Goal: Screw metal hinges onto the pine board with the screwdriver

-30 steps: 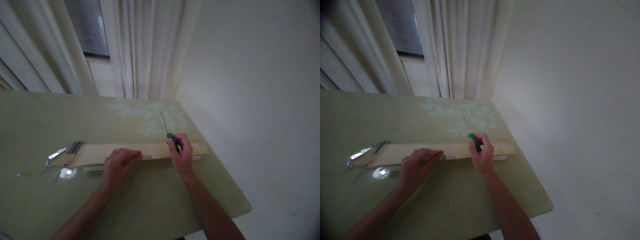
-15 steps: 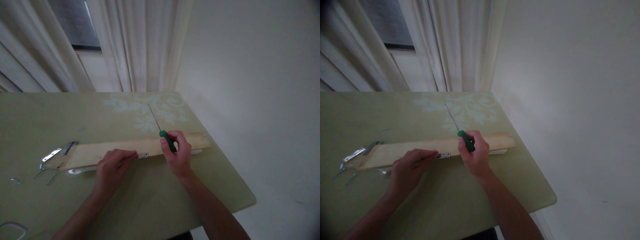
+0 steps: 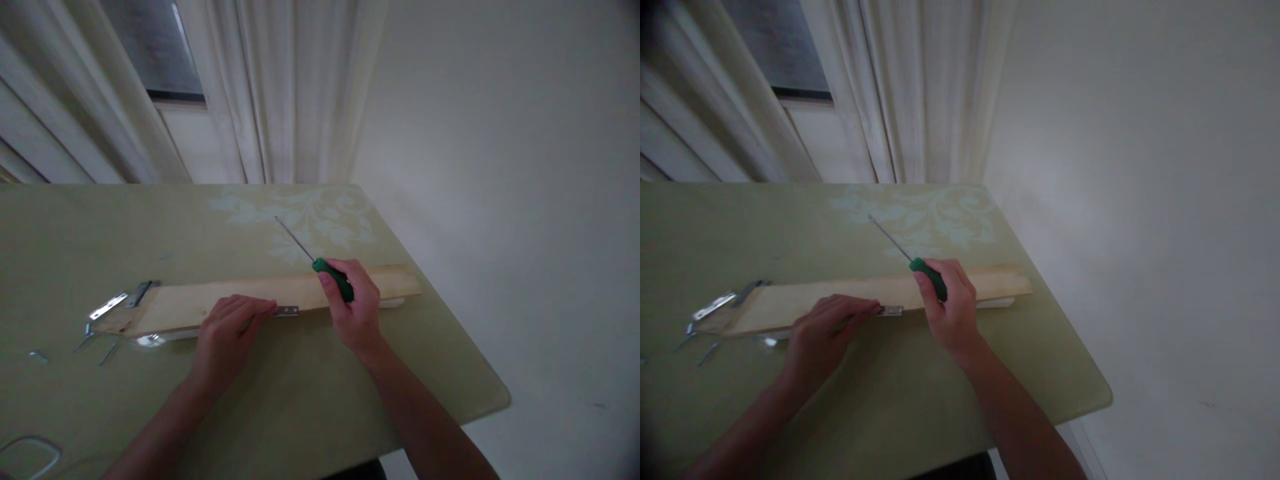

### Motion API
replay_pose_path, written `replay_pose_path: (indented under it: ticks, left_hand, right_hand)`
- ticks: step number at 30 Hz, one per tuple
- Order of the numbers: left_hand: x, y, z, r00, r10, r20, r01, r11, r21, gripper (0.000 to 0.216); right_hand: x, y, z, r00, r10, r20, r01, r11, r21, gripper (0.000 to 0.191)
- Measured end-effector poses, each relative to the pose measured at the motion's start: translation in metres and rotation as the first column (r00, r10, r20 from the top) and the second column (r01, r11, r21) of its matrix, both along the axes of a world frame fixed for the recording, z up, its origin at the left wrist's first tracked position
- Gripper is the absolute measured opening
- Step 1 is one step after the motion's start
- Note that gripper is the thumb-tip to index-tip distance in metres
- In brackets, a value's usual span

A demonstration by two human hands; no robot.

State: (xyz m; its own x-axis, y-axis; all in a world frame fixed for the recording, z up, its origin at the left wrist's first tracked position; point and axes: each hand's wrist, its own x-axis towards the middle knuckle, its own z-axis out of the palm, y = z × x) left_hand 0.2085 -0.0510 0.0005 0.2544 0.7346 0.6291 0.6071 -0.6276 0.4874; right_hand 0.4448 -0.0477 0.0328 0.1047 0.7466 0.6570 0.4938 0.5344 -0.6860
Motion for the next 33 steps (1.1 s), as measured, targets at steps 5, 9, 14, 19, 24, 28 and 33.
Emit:
replay_pose_path:
  ticks: [5,9,14,19,24,28,33]
  left_hand:
    - [0.0,0.001,-0.002,0.999,-0.046,-0.006,0.046,0.998,0.038,0.018]
    - [-0.002,0.002,-0.002,0.997,-0.063,-0.041,0.064,0.997,0.031,0.02]
    - [-0.004,0.002,-0.004,0.991,-0.099,-0.091,0.106,0.992,0.073,0.021]
    - [-0.005,0.002,-0.009,0.987,-0.094,-0.128,0.106,0.99,0.089,0.016]
    - [-0.004,0.002,-0.012,0.986,-0.078,-0.149,0.091,0.993,0.08,0.012]
    - [-0.003,0.003,-0.012,0.99,-0.071,-0.125,0.08,0.994,0.076,0.012]
    - [-0.003,0.002,-0.012,0.99,-0.062,-0.124,0.068,0.997,0.041,0.014]
  right_hand:
    - [-0.002,0.0,0.0,0.996,0.083,0.03,-0.079,0.992,-0.1,0.029]
    - [-0.004,-0.001,0.0,0.975,0.187,0.123,-0.159,0.966,-0.205,0.041]
    - [-0.003,-0.003,-0.002,0.927,0.304,0.22,-0.198,0.894,-0.402,0.03]
    - [-0.003,-0.005,-0.004,0.885,0.315,0.343,-0.143,0.884,-0.445,0.038]
    - [-0.004,-0.003,-0.008,0.863,0.277,0.423,-0.075,0.897,-0.435,0.018]
    - [-0.004,-0.002,-0.01,0.857,0.277,0.435,-0.068,0.897,-0.437,0.014]
    - [-0.001,-0.001,-0.005,0.897,0.319,0.307,-0.17,0.889,-0.426,0.018]
